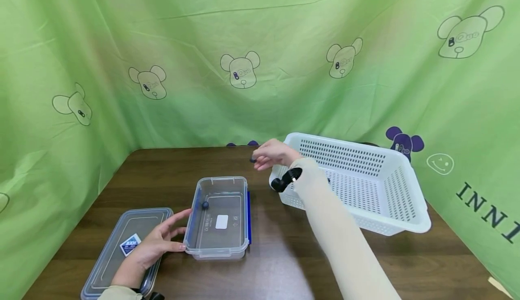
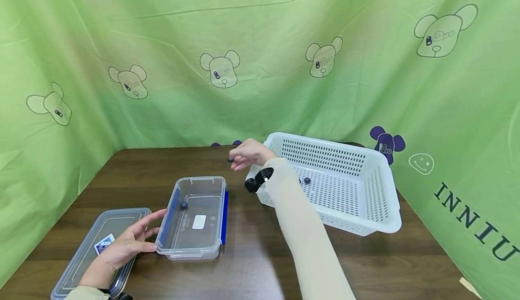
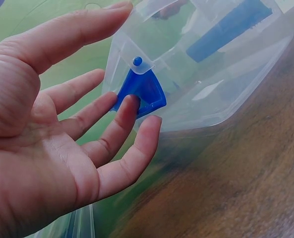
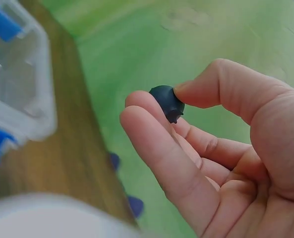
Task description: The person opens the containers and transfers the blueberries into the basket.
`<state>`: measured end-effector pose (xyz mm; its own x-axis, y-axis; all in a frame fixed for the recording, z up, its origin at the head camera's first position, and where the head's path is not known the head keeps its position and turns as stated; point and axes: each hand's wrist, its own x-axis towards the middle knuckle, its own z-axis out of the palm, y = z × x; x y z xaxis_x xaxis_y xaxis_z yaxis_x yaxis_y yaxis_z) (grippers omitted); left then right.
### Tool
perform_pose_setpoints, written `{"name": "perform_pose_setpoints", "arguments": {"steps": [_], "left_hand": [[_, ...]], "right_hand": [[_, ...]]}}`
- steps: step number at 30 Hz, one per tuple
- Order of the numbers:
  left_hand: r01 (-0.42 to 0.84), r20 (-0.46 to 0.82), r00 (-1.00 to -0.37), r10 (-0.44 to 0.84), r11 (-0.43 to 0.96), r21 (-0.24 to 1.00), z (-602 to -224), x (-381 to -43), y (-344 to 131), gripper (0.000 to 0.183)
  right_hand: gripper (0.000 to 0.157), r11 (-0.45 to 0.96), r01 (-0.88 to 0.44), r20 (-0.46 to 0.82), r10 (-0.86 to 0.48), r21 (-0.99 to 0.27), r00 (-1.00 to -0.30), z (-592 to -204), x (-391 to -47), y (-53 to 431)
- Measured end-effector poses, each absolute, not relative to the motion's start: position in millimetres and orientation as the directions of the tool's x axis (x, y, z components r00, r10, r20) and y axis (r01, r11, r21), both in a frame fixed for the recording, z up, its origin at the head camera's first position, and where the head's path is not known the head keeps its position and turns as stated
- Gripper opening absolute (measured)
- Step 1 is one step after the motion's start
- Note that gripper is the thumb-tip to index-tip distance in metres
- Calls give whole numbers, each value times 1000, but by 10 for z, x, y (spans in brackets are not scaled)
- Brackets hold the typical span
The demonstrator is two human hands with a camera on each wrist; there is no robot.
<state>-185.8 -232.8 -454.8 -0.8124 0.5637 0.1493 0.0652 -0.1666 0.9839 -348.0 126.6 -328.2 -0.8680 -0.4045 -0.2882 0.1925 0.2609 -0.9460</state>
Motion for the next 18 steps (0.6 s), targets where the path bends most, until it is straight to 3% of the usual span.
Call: {"name": "perform_pose_setpoints", "arguments": {"steps": [2, 9, 18], "left_hand": [[67, 150, -813, 562, -166, 984, -4542, -1851, -2333, 73], [62, 136, -820, 556, -151, 987, -4531, -1848, -2323, 72], [56, 136, -819, 558, -158, 986, -4529, -1836, -2319, 72]], "right_hand": [[33, 222, 204, -278, -390, -954, -878, -3272, -3508, 1441], [7, 144, 258, -292, -341, -955, -893, -3375, -3584, 2046], [10, 171, 402, -435, -261, -899, -862, -3590, -3572, 2551]]}}
